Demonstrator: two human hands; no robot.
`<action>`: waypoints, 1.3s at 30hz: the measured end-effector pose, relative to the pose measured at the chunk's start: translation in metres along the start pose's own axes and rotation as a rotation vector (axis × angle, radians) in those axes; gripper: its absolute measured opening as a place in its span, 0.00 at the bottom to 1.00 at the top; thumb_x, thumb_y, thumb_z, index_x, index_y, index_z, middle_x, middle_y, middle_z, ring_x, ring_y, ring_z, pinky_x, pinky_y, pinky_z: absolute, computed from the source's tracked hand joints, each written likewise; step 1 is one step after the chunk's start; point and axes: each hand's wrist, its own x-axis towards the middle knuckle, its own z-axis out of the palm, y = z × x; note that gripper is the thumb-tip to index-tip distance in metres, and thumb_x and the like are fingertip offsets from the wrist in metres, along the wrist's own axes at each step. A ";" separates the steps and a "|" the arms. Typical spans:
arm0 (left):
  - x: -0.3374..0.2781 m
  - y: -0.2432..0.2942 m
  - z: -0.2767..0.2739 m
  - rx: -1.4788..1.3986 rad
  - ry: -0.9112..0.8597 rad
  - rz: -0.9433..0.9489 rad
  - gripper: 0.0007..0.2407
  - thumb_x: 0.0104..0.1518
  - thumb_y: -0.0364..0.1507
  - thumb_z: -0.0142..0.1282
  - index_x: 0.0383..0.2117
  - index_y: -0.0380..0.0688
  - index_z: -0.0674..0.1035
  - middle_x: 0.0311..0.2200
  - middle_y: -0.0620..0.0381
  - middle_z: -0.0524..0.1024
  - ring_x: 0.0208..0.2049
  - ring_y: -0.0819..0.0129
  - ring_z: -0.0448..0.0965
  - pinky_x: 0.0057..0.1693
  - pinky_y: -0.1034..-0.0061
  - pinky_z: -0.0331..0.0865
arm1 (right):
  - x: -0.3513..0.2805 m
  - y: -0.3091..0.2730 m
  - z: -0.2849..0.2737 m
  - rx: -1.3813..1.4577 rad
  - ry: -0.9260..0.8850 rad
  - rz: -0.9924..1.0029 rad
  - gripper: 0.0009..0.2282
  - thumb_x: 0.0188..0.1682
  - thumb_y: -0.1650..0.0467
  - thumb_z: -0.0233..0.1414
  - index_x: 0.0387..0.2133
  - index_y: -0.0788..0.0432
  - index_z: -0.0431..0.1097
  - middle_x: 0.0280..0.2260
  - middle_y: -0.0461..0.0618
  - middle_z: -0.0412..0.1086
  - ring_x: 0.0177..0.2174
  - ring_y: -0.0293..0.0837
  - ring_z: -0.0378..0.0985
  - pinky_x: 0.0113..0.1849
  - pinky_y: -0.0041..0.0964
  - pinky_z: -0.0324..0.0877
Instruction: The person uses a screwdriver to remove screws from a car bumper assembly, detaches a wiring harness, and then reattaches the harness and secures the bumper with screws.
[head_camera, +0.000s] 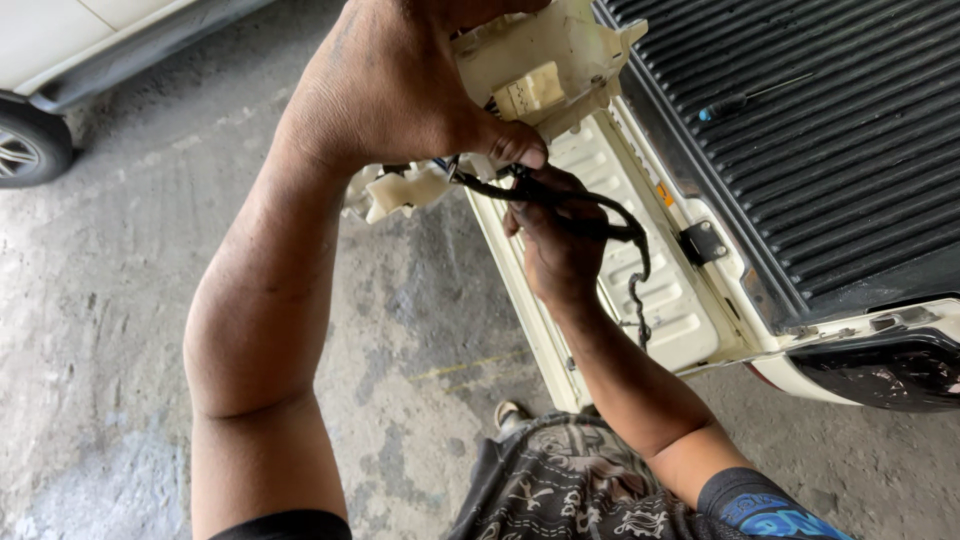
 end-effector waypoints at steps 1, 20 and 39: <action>0.000 0.001 0.000 -0.007 -0.006 -0.009 0.37 0.39 0.46 0.84 0.53 0.37 0.79 0.47 0.46 0.81 0.47 0.56 0.84 0.49 0.68 0.79 | 0.001 -0.001 0.000 -0.006 0.008 0.019 0.09 0.50 0.75 0.59 0.42 0.64 0.72 0.32 0.49 0.72 0.27 0.40 0.71 0.32 0.35 0.67; -0.003 0.008 0.003 -0.009 0.005 -0.117 0.37 0.39 0.46 0.86 0.55 0.40 0.81 0.49 0.46 0.82 0.49 0.55 0.84 0.55 0.66 0.79 | 0.015 -0.034 -0.005 0.104 0.025 0.339 0.06 0.49 0.78 0.56 0.32 0.59 0.66 0.23 0.45 0.63 0.18 0.34 0.60 0.21 0.28 0.55; 0.006 0.000 0.001 -0.007 0.027 -0.093 0.37 0.39 0.44 0.87 0.56 0.38 0.80 0.49 0.46 0.82 0.48 0.57 0.85 0.55 0.67 0.80 | 0.023 -0.008 -0.006 -0.671 0.003 -0.392 0.11 0.52 0.77 0.64 0.44 0.65 0.70 0.38 0.47 0.73 0.39 0.37 0.77 0.44 0.30 0.73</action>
